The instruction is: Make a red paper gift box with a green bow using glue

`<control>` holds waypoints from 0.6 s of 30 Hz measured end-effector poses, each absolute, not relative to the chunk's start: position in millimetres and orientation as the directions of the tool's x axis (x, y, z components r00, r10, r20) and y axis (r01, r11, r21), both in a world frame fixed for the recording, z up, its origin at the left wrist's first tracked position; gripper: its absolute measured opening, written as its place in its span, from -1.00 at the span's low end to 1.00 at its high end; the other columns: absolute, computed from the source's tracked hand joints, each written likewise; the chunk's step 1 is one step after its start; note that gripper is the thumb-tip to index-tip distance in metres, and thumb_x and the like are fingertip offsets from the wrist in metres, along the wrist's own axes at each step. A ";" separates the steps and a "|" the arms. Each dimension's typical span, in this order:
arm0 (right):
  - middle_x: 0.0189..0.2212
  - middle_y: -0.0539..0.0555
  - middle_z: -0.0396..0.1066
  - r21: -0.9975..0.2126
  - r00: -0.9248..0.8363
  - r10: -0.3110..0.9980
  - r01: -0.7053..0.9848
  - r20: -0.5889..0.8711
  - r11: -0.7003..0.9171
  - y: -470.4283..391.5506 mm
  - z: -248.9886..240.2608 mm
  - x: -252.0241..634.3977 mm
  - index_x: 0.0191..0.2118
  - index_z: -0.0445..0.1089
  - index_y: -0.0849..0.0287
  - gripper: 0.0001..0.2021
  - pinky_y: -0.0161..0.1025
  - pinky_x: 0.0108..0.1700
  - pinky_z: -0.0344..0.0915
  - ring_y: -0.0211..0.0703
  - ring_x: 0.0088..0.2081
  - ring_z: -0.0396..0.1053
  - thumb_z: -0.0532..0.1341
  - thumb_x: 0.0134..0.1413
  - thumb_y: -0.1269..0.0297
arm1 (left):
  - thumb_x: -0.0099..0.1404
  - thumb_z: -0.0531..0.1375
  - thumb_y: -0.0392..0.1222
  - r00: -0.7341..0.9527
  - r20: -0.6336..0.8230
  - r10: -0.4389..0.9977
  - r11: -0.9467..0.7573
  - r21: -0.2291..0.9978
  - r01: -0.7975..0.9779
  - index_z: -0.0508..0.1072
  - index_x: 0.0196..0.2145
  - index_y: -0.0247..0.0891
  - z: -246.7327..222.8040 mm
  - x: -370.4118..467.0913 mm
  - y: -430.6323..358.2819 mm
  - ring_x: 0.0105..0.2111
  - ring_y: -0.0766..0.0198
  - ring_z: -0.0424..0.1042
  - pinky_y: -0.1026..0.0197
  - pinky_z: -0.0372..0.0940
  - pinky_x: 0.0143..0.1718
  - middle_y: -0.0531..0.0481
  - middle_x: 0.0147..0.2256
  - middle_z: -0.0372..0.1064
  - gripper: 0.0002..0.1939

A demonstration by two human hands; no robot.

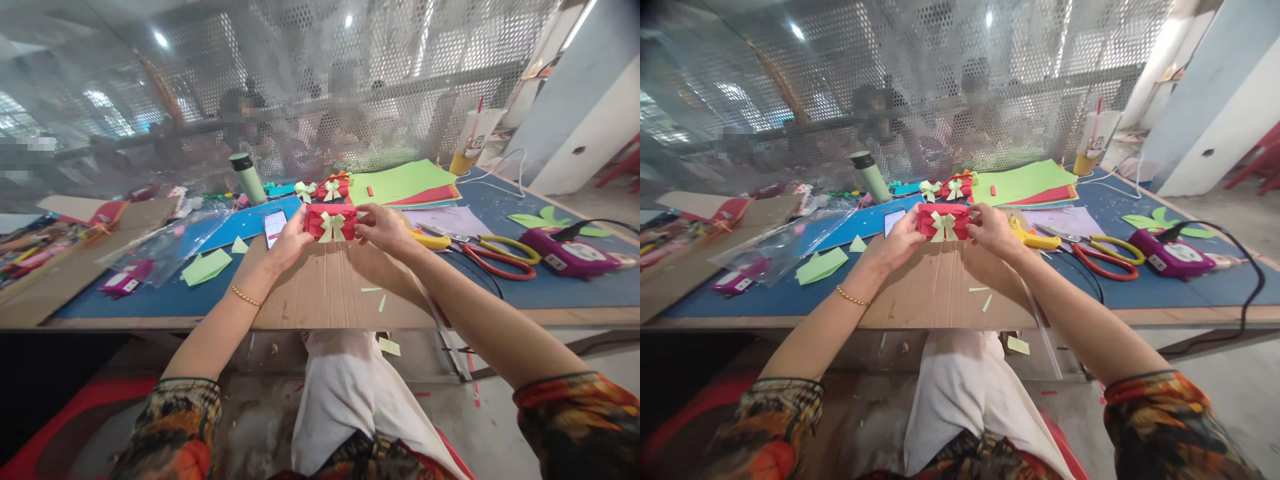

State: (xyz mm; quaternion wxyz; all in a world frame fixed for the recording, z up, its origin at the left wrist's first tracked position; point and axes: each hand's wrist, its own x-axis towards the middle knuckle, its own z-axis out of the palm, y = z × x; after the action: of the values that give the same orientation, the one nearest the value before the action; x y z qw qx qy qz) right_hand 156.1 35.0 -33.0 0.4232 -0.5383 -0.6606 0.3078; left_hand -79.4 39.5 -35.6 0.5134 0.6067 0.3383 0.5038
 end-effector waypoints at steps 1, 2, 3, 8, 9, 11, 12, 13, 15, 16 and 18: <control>-0.28 0.11 0.68 -0.859 -0.064 0.970 0.454 0.234 0.237 35.5 -33.6 156.1 0.21 0.49 0.25 -0.54 -0.23 -0.35 0.56 -0.20 -0.51 0.57 0.34 0.20 0.55 | 0.00 0.39 -0.34 0.284 0.284 0.916 -0.262 0.958 -0.115 0.50 0.20 -0.14 -34.9 -78.8 38.7 0.25 -0.04 0.51 0.06 0.42 0.22 -0.12 0.21 0.56 -0.25; -0.28 0.11 0.68 -0.858 -0.066 0.969 0.454 0.239 0.242 35.9 -34.2 156.1 0.20 0.49 0.25 -0.55 -0.24 -0.36 0.55 -0.20 -0.51 0.56 0.33 0.20 0.55 | 0.00 0.39 -0.34 0.304 0.303 0.903 -0.278 0.953 -0.124 0.52 0.18 -0.15 -34.6 -78.4 38.4 0.25 -0.04 0.52 0.06 0.42 0.22 -0.11 0.20 0.58 -0.27; -0.28 0.11 0.68 -0.858 -0.069 0.968 0.450 0.242 0.246 36.3 -34.7 156.2 0.20 0.49 0.25 -0.56 -0.24 -0.37 0.55 -0.19 -0.50 0.57 0.32 0.20 0.55 | 0.00 0.40 -0.34 0.318 0.314 0.895 -0.286 0.949 -0.132 0.53 0.15 -0.16 -34.7 -78.2 38.7 0.23 -0.04 0.53 0.07 0.42 0.22 -0.10 0.19 0.59 -0.29; -0.24 0.16 0.69 -0.848 -0.053 0.962 0.461 0.269 0.262 39.2 -36.0 160.9 0.24 0.45 0.24 -0.52 -0.13 -0.28 0.61 -0.10 -0.43 0.62 0.28 0.20 0.51 | -0.06 0.40 -0.37 0.282 0.275 0.919 -0.244 0.960 -0.141 0.56 0.07 -0.20 -37.9 -80.4 45.3 0.16 -0.05 0.58 0.08 0.44 0.12 -0.13 0.07 0.64 -0.34; -0.22 0.16 0.69 -0.840 -0.036 0.957 0.470 0.289 0.272 40.1 -35.9 162.9 0.25 0.45 0.24 -0.51 -0.10 -0.25 0.62 -0.09 -0.43 0.61 0.29 0.20 0.49 | -0.07 0.40 -0.38 0.272 0.270 0.924 -0.238 0.960 -0.144 0.55 0.07 -0.21 -38.2 -81.4 46.7 0.16 -0.05 0.57 0.09 0.43 0.11 -0.13 0.06 0.64 -0.33; -0.18 0.18 0.68 -0.829 0.002 0.939 0.470 0.344 0.303 42.2 -35.2 167.5 0.25 0.44 0.23 -0.51 -0.08 -0.21 0.62 -0.11 -0.41 0.61 0.29 0.20 0.45 | -0.07 0.41 -0.37 0.258 0.263 0.930 -0.232 0.962 -0.144 0.54 0.08 -0.23 -38.3 -83.6 49.0 0.14 -0.01 0.56 0.11 0.42 0.11 -0.14 0.06 0.62 -0.32; -0.16 0.18 0.67 -0.829 0.022 0.928 0.457 0.372 0.322 43.4 -34.7 169.8 0.24 0.45 0.22 -0.52 -0.10 -0.22 0.61 -0.12 -0.40 0.60 0.29 0.20 0.43 | -0.07 0.42 -0.37 0.251 0.260 0.933 -0.231 0.963 -0.140 0.54 0.08 -0.24 -38.2 -84.6 50.0 0.12 0.02 0.56 0.12 0.41 0.10 -0.13 0.05 0.62 -0.32; -0.16 0.18 0.66 -0.832 0.040 0.916 0.436 0.398 0.342 44.7 -33.8 172.2 0.23 0.46 0.21 -0.53 -0.13 -0.25 0.59 -0.13 -0.39 0.60 0.29 0.20 0.42 | -0.08 0.42 -0.37 0.241 0.258 0.936 -0.230 0.963 -0.137 0.54 0.07 -0.24 -38.4 -85.5 50.9 0.09 0.05 0.56 0.13 0.41 0.09 -0.12 0.04 0.61 -0.32; -0.16 0.16 0.65 -0.838 0.075 0.892 0.386 0.446 0.386 47.6 -31.4 177.1 0.21 0.47 0.20 -0.56 -0.18 -0.33 0.55 -0.13 -0.37 0.59 0.27 0.21 0.40 | -0.10 0.43 -0.37 0.215 0.254 0.943 -0.228 0.964 -0.136 0.54 0.04 -0.24 -39.5 -86.7 52.6 0.04 0.08 0.56 0.14 0.41 0.04 -0.10 0.01 0.61 -0.33; -0.17 0.15 0.64 -0.840 0.096 0.879 0.361 0.466 0.406 49.2 -29.7 179.9 0.19 0.47 0.18 -0.57 -0.20 -0.37 0.54 -0.13 -0.36 0.58 0.26 0.21 0.40 | -0.11 0.43 -0.38 0.204 0.251 0.946 -0.226 0.964 -0.139 0.54 0.03 -0.23 -40.4 -87.0 53.5 0.03 0.08 0.56 0.14 0.41 0.03 -0.09 0.00 0.61 -0.34; -0.17 0.14 0.63 -0.839 0.146 0.852 0.315 0.504 0.442 53.1 -25.7 187.0 0.16 0.47 0.15 -0.59 -0.22 -0.41 0.51 -0.13 -0.35 0.57 0.24 0.20 0.39 | -0.12 0.41 -0.39 0.197 0.243 0.950 -0.216 0.965 -0.149 0.54 0.00 -0.22 -42.4 -87.4 55.4 0.03 0.08 0.56 0.15 0.42 0.02 -0.09 -0.02 0.61 -0.35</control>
State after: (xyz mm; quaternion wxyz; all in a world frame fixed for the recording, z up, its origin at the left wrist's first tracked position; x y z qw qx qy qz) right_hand 187.0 53.1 -25.7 0.5882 -0.4763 -0.6126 0.2279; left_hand -87.4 55.4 -42.4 0.5197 0.5730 0.3493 0.5287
